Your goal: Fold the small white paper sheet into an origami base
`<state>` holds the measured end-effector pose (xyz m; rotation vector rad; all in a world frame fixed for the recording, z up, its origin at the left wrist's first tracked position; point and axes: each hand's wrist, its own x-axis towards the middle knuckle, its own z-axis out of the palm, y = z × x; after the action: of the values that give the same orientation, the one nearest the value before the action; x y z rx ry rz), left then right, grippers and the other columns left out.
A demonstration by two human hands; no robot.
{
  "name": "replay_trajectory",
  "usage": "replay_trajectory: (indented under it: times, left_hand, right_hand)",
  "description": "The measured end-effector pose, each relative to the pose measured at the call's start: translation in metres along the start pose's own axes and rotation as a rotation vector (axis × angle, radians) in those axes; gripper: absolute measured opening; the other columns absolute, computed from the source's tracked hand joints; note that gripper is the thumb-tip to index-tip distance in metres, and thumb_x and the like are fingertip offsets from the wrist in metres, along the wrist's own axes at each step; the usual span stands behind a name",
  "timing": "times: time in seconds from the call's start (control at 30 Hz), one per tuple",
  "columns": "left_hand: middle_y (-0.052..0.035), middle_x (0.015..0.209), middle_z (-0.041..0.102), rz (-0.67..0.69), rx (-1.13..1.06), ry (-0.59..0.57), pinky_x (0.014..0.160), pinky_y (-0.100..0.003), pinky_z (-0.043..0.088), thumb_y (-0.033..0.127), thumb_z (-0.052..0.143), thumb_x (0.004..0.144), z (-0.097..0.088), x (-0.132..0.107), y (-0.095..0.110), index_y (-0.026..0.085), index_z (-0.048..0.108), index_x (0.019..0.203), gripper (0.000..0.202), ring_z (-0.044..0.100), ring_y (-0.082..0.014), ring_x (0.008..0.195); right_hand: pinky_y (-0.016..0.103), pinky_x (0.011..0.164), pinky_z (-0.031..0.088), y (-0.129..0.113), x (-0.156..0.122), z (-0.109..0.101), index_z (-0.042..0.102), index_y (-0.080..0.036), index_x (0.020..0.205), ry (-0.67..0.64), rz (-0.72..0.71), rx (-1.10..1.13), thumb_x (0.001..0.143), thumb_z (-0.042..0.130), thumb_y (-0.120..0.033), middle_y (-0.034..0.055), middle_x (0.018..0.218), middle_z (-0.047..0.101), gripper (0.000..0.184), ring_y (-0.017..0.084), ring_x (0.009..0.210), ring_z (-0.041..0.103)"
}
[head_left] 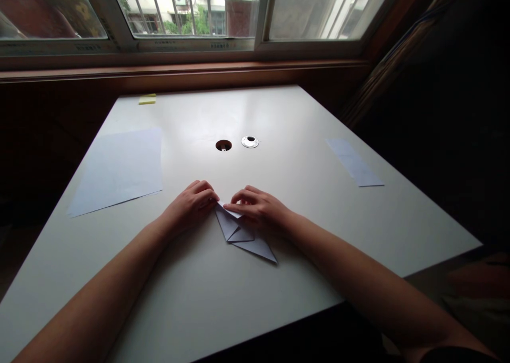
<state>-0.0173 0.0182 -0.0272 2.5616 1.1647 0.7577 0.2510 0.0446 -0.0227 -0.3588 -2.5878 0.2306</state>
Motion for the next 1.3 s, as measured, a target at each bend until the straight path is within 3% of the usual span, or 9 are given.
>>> replay_trajectory:
  times: [0.23, 0.4, 0.57, 0.73, 0.83, 1.07, 1.3]
  left_hand:
    - [-0.007, 0.099, 0.059, -0.001, -0.017, 0.019, 0.08, -0.03, 0.051, 0.024, 0.054, 0.097, 0.0, -0.001, 0.002, 0.02, 0.066, 0.101, 0.014, 0.058, -0.017, 0.089]
    - [-0.0063, 0.1, 0.058, -0.034, -0.06, 0.079, 0.072, -0.026, 0.051, 0.023, 0.054, 0.096, -0.001, 0.0, 0.002, 0.02, 0.064, 0.105, 0.014, 0.059, -0.0129, 0.08]
    - [-0.0056, 0.096, 0.057, -0.031, -0.025, 0.137, 0.068, -0.025, 0.05, 0.027, 0.062, 0.092, -0.004, -0.001, 0.006, 0.018, 0.064, 0.09, 0.01, 0.056, -0.011, 0.073]
    - [-0.0045, 0.086, 0.063, 0.156, -0.012, -0.005, 0.069, -0.026, 0.05, 0.025, 0.064, 0.091, -0.007, -0.003, 0.014, 0.023, 0.071, 0.096, 0.01, 0.058, -0.013, 0.074]
    - [-0.0059, 0.092, 0.067, 0.212, -0.008, -0.046, 0.073, -0.027, 0.052, 0.024, 0.063, 0.091, -0.007, -0.001, 0.019, 0.025, 0.071, 0.107, 0.017, 0.06, -0.0148, 0.08]
    - [-0.0087, 0.119, 0.067, 0.207, 0.137, -0.069, 0.095, -0.038, 0.056, 0.026, 0.058, 0.095, -0.003, 0.003, 0.024, 0.023, 0.065, 0.123, 0.029, 0.06, -0.022, 0.111]
    - [-0.0129, 0.128, 0.062, 0.166, 0.184, -0.058, 0.105, -0.043, 0.054, 0.039, 0.057, 0.095, 0.006, 0.003, 0.029, 0.018, 0.059, 0.126, 0.038, 0.059, -0.0259, 0.122]
  right_hand:
    - [0.04, 0.092, 0.052, -0.01, 0.005, 0.0, 0.059, -0.02, 0.132, -0.083, -0.037, -0.031, 0.094, 0.059, -0.04, 0.0108, 0.127, 0.062, 0.042, 0.022, 0.101, 0.055]
    - [0.039, 0.095, 0.052, -0.007, 0.005, -0.001, 0.061, -0.019, 0.128, -0.066, -0.023, -0.001, 0.094, 0.06, -0.033, 0.0106, 0.125, 0.063, 0.037, 0.021, 0.104, 0.057]
    - [0.038, 0.093, 0.054, -0.005, 0.001, -0.002, 0.059, -0.02, 0.131, -0.05, -0.011, 0.035, 0.095, 0.058, -0.029, 0.0104, 0.124, 0.064, 0.037, 0.02, 0.103, 0.058]
    - [0.038, 0.089, 0.056, -0.003, -0.003, -0.001, 0.059, -0.021, 0.131, -0.025, -0.004, 0.047, 0.095, 0.057, -0.024, 0.0104, 0.122, 0.065, 0.036, 0.02, 0.102, 0.058]
    - [0.037, 0.087, 0.057, 0.0, -0.005, 0.0, 0.06, -0.02, 0.129, 0.019, 0.008, 0.041, 0.095, 0.054, -0.016, 0.0106, 0.118, 0.066, 0.036, 0.02, 0.1, 0.06]
    - [0.037, 0.09, 0.057, 0.006, -0.007, 0.001, 0.065, -0.021, 0.125, 0.189, 0.225, 0.132, 0.092, 0.056, -0.013, 0.01, 0.112, 0.067, 0.035, 0.019, 0.101, 0.064]
    - [0.036, 0.094, 0.055, 0.008, -0.004, -0.002, 0.067, -0.022, 0.124, 0.166, 0.47, 0.278, 0.083, 0.065, -0.013, 0.0082, 0.114, 0.069, 0.042, 0.021, 0.104, 0.065]
